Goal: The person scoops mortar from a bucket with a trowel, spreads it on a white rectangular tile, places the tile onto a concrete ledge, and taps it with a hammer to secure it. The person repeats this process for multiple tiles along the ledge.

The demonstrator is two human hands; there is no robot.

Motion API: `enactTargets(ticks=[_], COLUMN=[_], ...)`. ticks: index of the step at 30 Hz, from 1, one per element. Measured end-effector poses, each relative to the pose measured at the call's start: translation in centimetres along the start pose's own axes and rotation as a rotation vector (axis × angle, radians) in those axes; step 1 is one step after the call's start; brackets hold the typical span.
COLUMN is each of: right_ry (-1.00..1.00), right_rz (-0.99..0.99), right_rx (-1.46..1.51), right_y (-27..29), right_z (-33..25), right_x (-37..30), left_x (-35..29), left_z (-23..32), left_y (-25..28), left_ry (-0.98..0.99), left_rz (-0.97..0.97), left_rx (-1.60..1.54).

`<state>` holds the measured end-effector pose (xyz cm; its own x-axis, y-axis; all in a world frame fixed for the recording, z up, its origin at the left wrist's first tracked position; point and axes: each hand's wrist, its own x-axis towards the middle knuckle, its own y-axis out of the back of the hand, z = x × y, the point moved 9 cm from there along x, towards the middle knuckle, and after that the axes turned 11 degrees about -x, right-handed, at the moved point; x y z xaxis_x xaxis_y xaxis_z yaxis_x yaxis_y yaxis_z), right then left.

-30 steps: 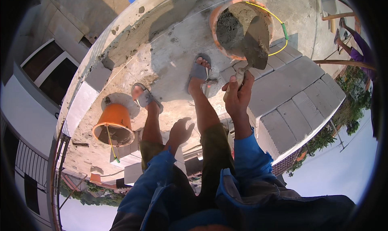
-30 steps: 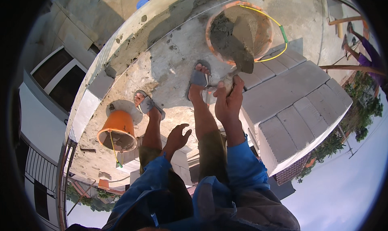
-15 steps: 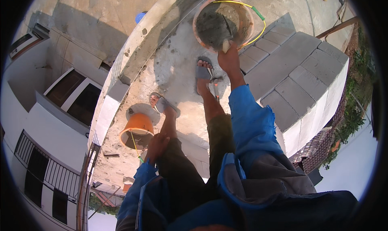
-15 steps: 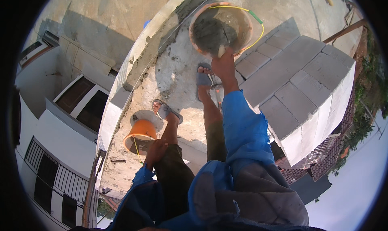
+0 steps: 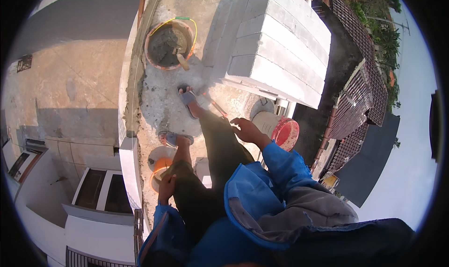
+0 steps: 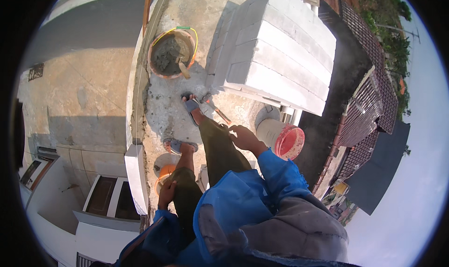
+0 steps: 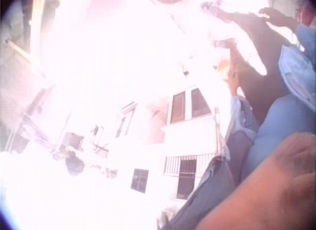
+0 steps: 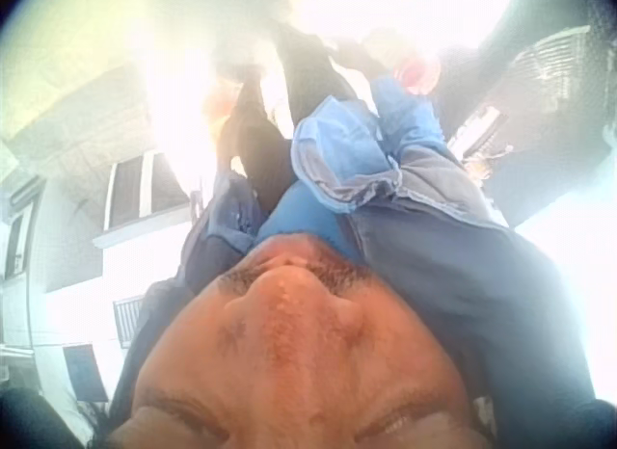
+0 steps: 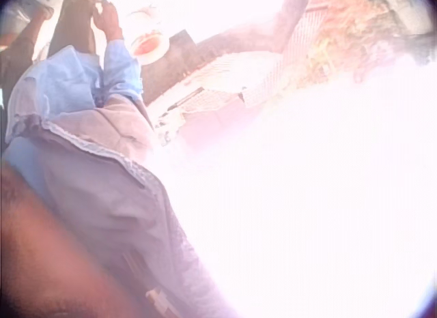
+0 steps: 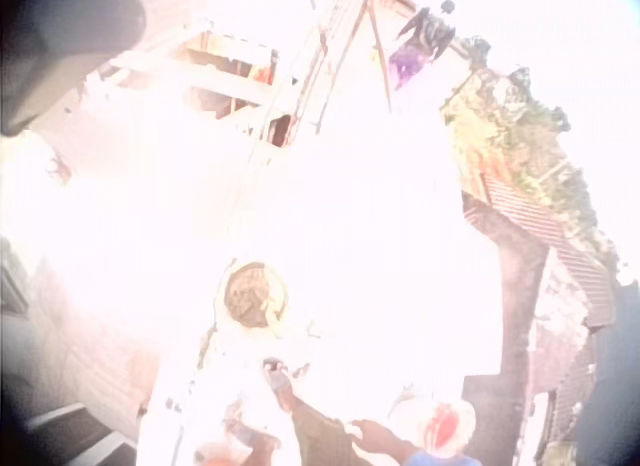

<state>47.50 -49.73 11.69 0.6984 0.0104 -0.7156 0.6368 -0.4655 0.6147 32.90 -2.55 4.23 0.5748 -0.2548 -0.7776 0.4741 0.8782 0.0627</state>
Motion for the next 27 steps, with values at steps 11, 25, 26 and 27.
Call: enactTargets(ticks=[11,25,26,27], right_ry=[-0.564,0.117,0.18,0.193], right_rz=[0.833,0.719,0.668,0.657], right_rx=[-0.035,-0.529,-0.52,-0.492], right_y=[20.8,24.2,23.9,24.0], right_z=[25.2,24.2,23.4,23.9], right_x=[-14.6,-0.1,-0.4,-0.8], left_x=[6.9,34.2,34.8,35.0], left_z=[13.0,44.5,44.0,44.2], left_y=[1.9,-25.2,-26.2,-27.1], left_ry=[0.17,0.193,0.184,0.182], left_rz=[0.116,0.008,-0.079,-0.096], left_rx=[-0.184,-0.853,-0.952,-0.923])
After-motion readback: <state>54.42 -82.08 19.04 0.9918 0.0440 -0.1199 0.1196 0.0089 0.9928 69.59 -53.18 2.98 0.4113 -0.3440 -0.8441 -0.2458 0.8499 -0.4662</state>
